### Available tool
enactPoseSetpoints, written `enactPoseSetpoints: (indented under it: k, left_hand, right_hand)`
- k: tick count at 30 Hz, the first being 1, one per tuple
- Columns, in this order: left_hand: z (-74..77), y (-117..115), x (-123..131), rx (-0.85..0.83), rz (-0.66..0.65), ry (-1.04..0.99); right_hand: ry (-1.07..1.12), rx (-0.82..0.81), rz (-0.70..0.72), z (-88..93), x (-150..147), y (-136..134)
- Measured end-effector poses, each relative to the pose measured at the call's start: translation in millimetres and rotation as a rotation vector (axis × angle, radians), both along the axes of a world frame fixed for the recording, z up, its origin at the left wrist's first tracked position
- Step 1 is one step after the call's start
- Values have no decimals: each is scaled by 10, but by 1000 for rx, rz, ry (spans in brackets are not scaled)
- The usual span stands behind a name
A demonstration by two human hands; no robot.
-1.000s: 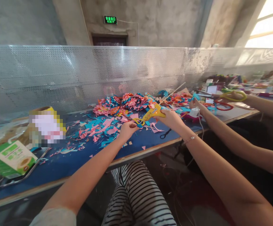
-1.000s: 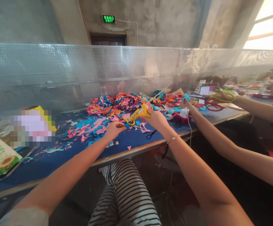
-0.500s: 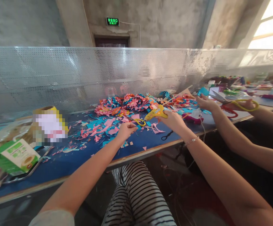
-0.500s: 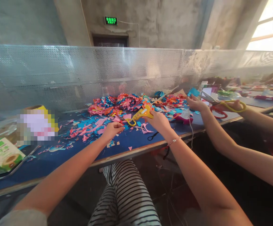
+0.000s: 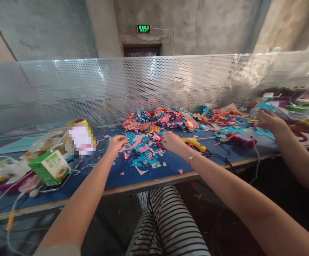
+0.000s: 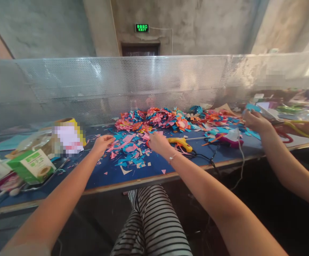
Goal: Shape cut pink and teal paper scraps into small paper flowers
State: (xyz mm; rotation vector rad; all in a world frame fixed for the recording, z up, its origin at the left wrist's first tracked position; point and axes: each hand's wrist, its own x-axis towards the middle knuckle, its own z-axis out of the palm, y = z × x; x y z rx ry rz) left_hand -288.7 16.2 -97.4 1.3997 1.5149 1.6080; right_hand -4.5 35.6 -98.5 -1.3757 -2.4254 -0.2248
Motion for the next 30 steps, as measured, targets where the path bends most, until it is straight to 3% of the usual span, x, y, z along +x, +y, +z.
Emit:
enactPoseSetpoints:
  k: [4, 7, 11, 16, 21, 30]
  left_hand:
    - [-92, -18, -33, 62, -77, 143]
    - [-110, -69, -67, 122, -115, 324]
    - [-115, -122, -77, 190, -87, 442]
    - [-97, -163, -7, 205, -63, 371]
    - [-81, -186, 74, 263, -35, 368]
    - [-72, -145, 176, 239, -38, 218]
  right_hand:
    - [167, -284, 134, 58, -687, 144]
    - [233, -447, 154, 9, -899, 240]
    - [330, -459, 170, -146, -904, 299]
    - [597, -433, 256, -279, -793, 448]
    - [1079, -572, 372, -258, -706, 509]
    - [1419, -652, 387, -143, -699, 420]
